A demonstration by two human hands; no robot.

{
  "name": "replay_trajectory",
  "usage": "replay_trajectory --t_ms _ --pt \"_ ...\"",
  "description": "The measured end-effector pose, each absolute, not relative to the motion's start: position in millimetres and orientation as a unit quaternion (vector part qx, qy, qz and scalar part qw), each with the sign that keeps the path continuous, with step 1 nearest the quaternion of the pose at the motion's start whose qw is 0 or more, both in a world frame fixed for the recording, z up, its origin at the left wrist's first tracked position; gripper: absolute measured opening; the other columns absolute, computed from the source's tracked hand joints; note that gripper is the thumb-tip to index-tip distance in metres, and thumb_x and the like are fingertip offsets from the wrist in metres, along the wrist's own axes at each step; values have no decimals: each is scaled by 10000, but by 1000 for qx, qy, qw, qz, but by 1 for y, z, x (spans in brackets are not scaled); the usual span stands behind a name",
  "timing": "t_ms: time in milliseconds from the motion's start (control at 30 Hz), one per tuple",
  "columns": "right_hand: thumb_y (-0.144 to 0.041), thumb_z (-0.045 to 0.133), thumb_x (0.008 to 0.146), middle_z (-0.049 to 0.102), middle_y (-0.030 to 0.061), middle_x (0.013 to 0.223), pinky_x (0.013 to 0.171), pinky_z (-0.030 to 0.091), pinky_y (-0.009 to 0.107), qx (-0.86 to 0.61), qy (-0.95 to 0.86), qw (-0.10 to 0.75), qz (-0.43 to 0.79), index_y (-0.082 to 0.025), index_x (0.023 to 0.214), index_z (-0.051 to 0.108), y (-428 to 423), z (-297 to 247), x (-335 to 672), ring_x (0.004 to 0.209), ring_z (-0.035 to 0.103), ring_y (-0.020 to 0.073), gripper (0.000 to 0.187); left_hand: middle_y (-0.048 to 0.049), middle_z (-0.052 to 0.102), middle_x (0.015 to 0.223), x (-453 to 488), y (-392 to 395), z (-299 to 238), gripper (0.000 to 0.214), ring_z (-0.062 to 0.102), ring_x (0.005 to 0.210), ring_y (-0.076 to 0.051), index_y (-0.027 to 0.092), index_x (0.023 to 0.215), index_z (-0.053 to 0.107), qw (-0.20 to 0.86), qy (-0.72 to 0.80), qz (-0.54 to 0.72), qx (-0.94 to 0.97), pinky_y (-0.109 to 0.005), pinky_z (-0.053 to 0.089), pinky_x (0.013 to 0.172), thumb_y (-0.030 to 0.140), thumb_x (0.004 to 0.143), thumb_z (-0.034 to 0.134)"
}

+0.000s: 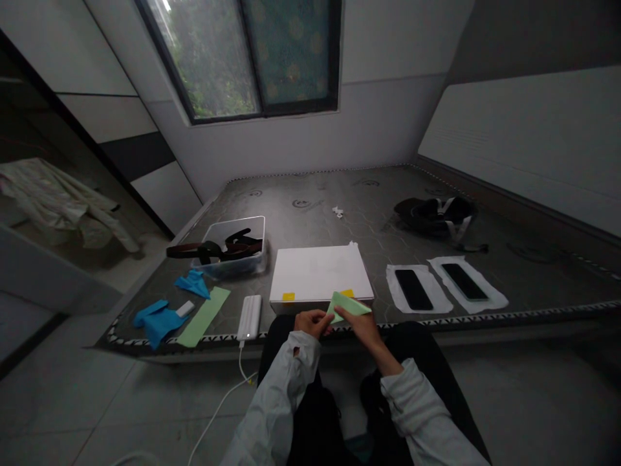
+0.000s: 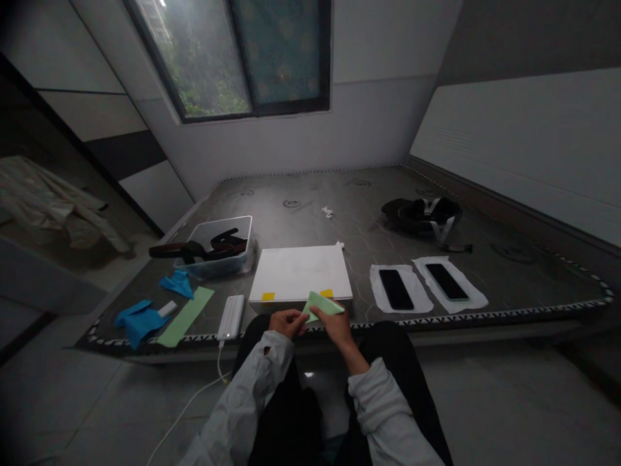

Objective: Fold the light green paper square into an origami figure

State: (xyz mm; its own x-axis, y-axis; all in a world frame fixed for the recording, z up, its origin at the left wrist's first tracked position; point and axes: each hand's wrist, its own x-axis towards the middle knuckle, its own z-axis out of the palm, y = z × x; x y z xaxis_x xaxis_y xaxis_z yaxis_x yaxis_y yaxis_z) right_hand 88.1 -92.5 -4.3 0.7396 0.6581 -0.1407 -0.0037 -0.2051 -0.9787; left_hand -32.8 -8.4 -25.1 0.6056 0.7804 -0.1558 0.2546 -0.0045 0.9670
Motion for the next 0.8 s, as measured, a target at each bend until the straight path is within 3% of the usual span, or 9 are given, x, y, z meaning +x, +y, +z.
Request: replay_trajectory --t_ms 167,300,400,533,667,800 --pt "-551 675 649 714 75 763 634 491 303 -698 -188 632 279 -122 831 704 -90 -8 92 710 640 217 466 -16 668 501 -33 -9 -22 330 602 425 -125 152 684 715 584 389 218 678 -194 471 423 477 671 660" --pt "-528 686 661 723 85 898 770 492 330 -656 -195 652 326 -143 954 706 -93 -2 103 897 644 253 485 -29 683 536 -35 -4 -21 335 636 477 -139 144 759 734 547 408 253 686 -196 487 469 458 712 628" --pt "-511 671 689 711 87 987 831 477 341 -642 -275 611 373 -168 996 702 -100 9 117 976 625 262 461 -37 691 562 -37 -1 -23 379 648 510 -149 135 831 743 541 409 263 686 -203 493 487 473 722 612" --pt "-487 696 664 712 79 964 796 488 338 -634 -379 520 429 -170 1046 676 -110 17 130 925 641 253 496 -35 713 621 -37 -3 -27 378 642 520 -145 160 833 755 529 359 227 735 -205 488 494 489 716 609" --pt "-501 653 691 691 23 708 600 443 252 -687 -450 415 391 -138 831 716 -112 8 130 679 619 190 394 -30 716 621 -36 -7 -27 374 646 519 -153 170 827 759 537 318 180 760 -207 482 488 492 717 603" --pt "-552 482 805 577 -15 513 467 301 216 -727 -448 392 343 -131 638 671 -109 0 128 494 487 120 490 -30 716 614 -35 -7 -25 356 652 530 -163 166 836 760 527 328 171 765 -210 481 494 467 713 613"
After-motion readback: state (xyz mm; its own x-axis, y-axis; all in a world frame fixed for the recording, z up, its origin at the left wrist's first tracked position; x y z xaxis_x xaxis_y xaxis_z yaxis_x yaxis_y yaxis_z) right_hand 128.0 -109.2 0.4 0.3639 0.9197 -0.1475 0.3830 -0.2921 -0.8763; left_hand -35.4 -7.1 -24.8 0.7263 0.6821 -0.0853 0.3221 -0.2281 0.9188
